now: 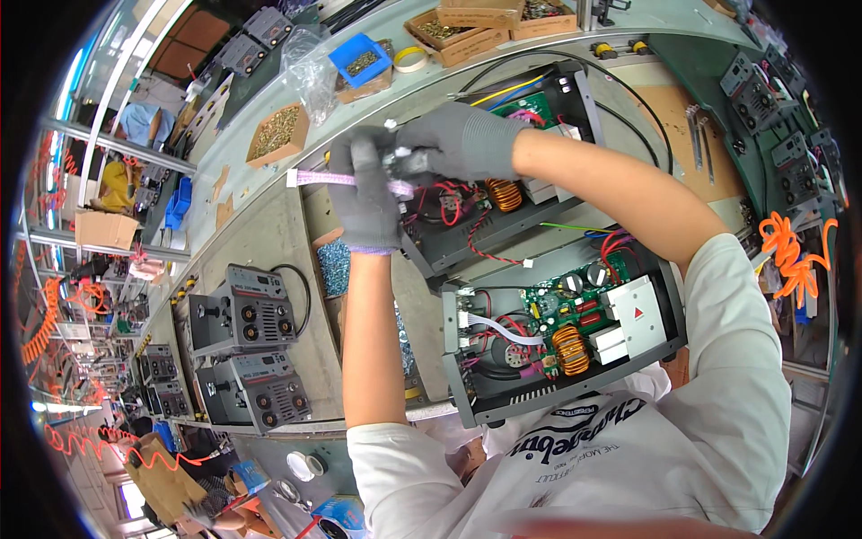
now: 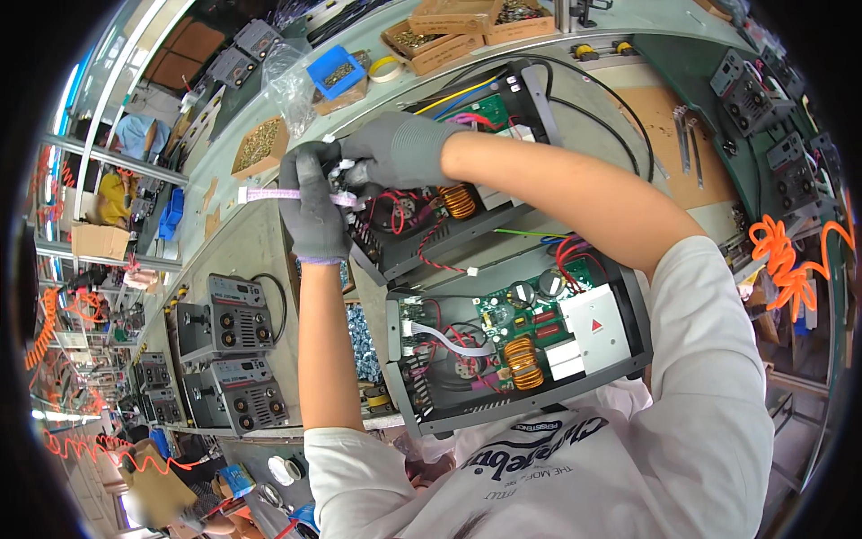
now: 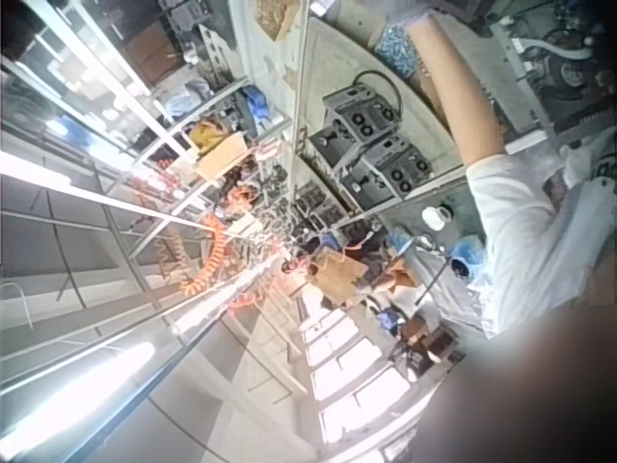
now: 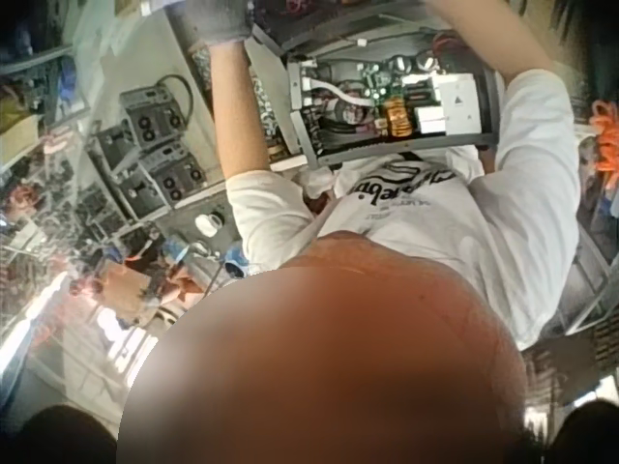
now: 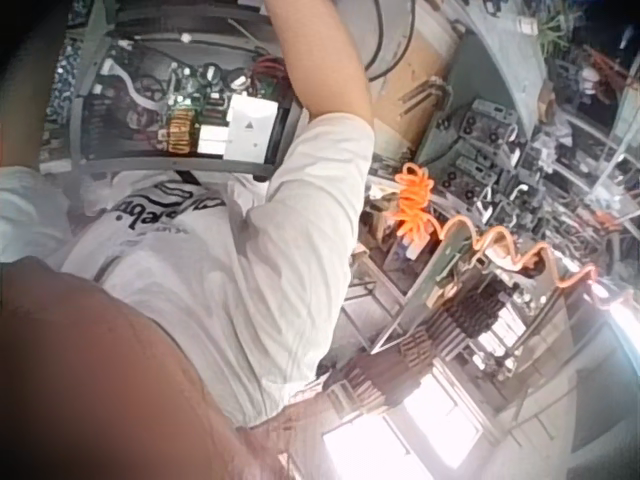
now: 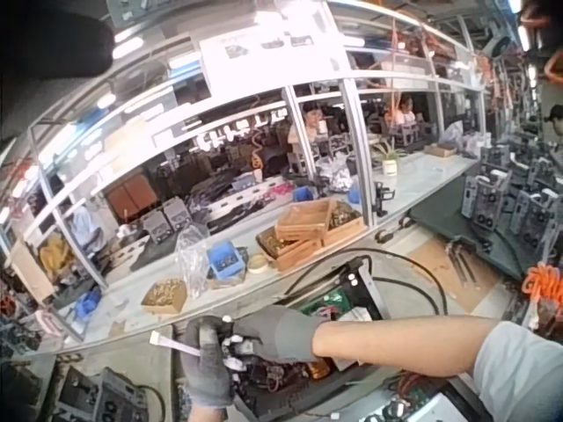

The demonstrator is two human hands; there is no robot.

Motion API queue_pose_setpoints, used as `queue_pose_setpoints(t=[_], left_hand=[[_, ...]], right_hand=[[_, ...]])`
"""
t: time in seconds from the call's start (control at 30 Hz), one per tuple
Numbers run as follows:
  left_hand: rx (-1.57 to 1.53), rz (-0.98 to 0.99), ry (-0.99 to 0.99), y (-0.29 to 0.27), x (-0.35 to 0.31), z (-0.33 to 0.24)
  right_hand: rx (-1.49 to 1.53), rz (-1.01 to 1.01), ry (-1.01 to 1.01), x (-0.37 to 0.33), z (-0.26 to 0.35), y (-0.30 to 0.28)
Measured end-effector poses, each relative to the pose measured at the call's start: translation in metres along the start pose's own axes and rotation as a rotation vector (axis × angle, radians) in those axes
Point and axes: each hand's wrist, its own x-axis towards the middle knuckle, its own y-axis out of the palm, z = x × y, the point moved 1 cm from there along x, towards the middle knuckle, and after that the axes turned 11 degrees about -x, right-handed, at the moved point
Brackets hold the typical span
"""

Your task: The recorder is assembling an industrial inverter by wiring components and securing internal parts with a pneumatic screwdriver.

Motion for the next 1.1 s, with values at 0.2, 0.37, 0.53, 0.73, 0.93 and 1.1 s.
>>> queue_pose_setpoints(t=[0.2, 0.37, 0.53, 0.73, 0.93, 1.1], left_hand=[[-0.019, -0.042, -0.097, 0.011, -0.012, -0.006], [-0.062, 0.003, -0.053, 0.004, -0.015, 0.006], [-0.007, 0.037, -0.045, 0.002, -0.016, 0.009], [-0.058, 0.056, -0.121, 0.001, -0.016, 0.007], [-0.131, 0.083, -0.239, 0.007, -0.015, -0.001], [-0.132, 0.157, -0.258, 0.012, -0.014, -0.002]], right_hand=[[-0.378, -0.013, 0.178, -0.004, 0.009, -0.006], [-0.477, -0.045, 0.125, -0.001, 0.016, 0.005], [-0.528, -0.014, 0.04, -0.005, 0.024, 0.0], [-0.532, -0.079, 0.005, -0.003, 0.025, 0.005], [-0.576, -0.072, -0.067, -0.002, 0.028, 0.004], [-0.666, -0.113, -0.132, -0.005, 0.029, 0.003]])
